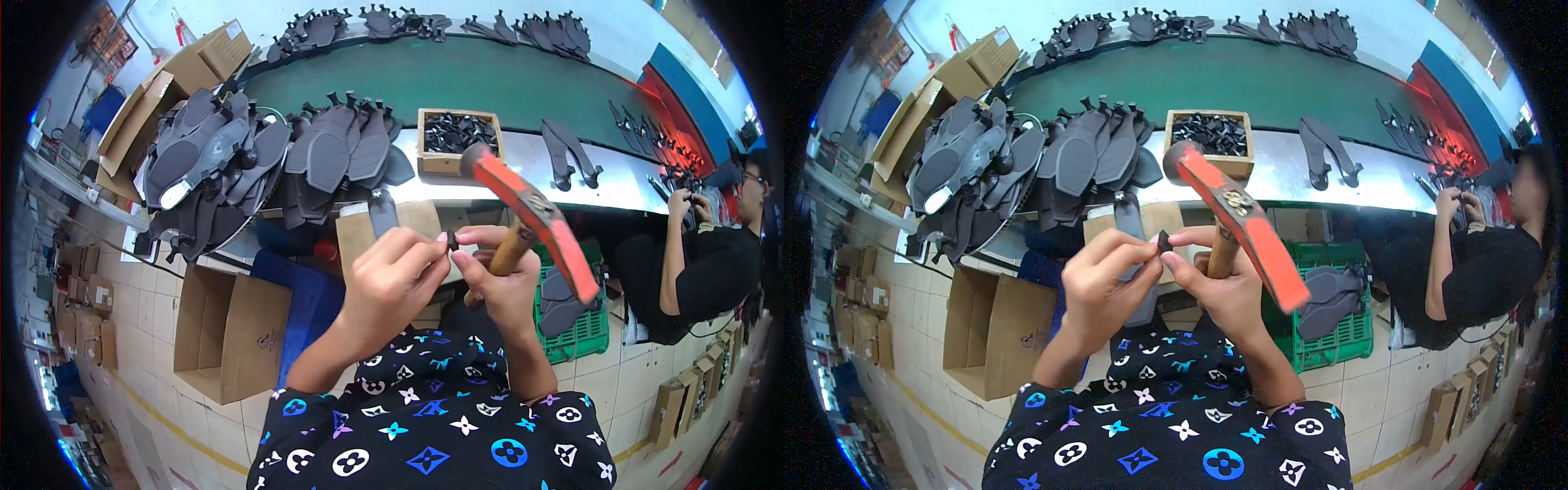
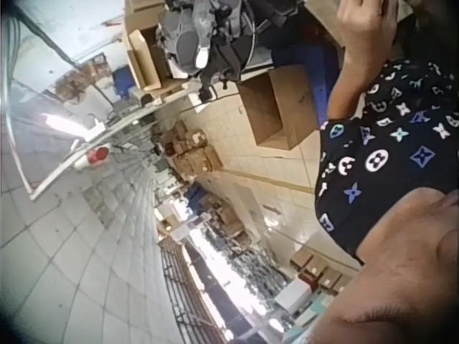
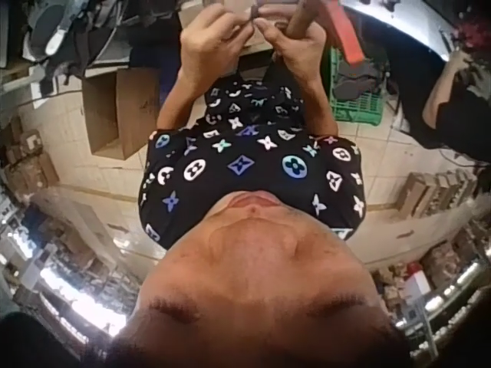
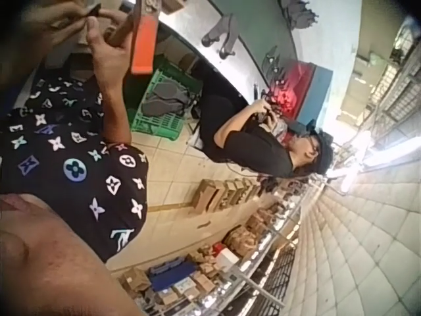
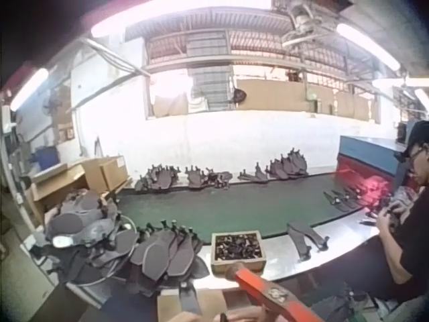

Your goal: Hammer small components into shoe sole parts and arrange them on a production line.

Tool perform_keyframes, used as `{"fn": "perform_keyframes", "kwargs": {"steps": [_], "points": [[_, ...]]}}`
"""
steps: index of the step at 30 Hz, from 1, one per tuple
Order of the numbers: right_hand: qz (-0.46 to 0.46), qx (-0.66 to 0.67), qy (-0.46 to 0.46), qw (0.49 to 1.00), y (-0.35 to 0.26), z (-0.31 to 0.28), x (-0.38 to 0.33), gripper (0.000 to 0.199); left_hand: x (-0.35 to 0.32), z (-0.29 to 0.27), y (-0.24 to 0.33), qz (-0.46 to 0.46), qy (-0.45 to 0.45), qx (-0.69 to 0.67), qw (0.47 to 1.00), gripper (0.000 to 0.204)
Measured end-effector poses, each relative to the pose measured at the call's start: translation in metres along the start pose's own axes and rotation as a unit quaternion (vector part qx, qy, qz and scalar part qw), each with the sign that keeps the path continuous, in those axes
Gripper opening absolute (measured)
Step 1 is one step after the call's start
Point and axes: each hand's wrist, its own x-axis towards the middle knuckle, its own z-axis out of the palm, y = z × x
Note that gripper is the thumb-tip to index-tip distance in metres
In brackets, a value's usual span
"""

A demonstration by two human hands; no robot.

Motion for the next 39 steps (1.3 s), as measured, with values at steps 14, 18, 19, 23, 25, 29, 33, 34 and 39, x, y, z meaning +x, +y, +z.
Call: {"fn": "perform_keyframes", "kwargs": {"steps": [14,18,19,23,25,29,33,34,39], "points": [[0.005,-0.137,-0.070,0.988,0.073,0.027,0.096,0.015,-0.033,0.025,-0.186,-0.217,-0.007,-0.055,0.975,0.030],[-0.083,-0.164,-0.137,0.973,0.105,0.032,0.117,0.020,-0.042,0.035,-0.185,-0.225,0.012,-0.094,0.970,0.030],[-0.068,-0.173,-0.149,0.971,0.110,0.031,0.119,0.020,-0.045,0.035,-0.183,-0.209,0.016,-0.069,0.975,0.030],[-0.053,-0.274,-0.185,0.942,0.120,0.031,0.118,0.019,-0.061,0.038,-0.187,-0.184,0.027,-0.021,0.982,0.028],[-0.075,-0.262,-0.202,0.941,0.116,0.031,0.117,0.019,-0.062,0.037,-0.187,-0.187,0.020,-0.037,0.982,0.028],[-0.148,-0.262,-0.217,0.929,0.110,0.032,0.109,0.019,-0.061,0.032,-0.187,-0.177,-0.012,-0.029,0.984,0.027],[-0.134,-0.312,-0.192,0.921,0.105,0.032,0.103,0.019,-0.060,0.031,-0.183,-0.164,-0.022,0.001,0.986,0.027],[-0.151,-0.319,-0.200,0.914,0.106,0.030,0.104,0.019,-0.057,0.030,-0.179,-0.182,-0.033,-0.004,0.983,0.027],[-0.162,-0.362,-0.214,0.893,0.096,0.034,0.106,0.017,-0.053,0.033,-0.179,-0.173,0.029,-0.110,0.978,0.030]]}}
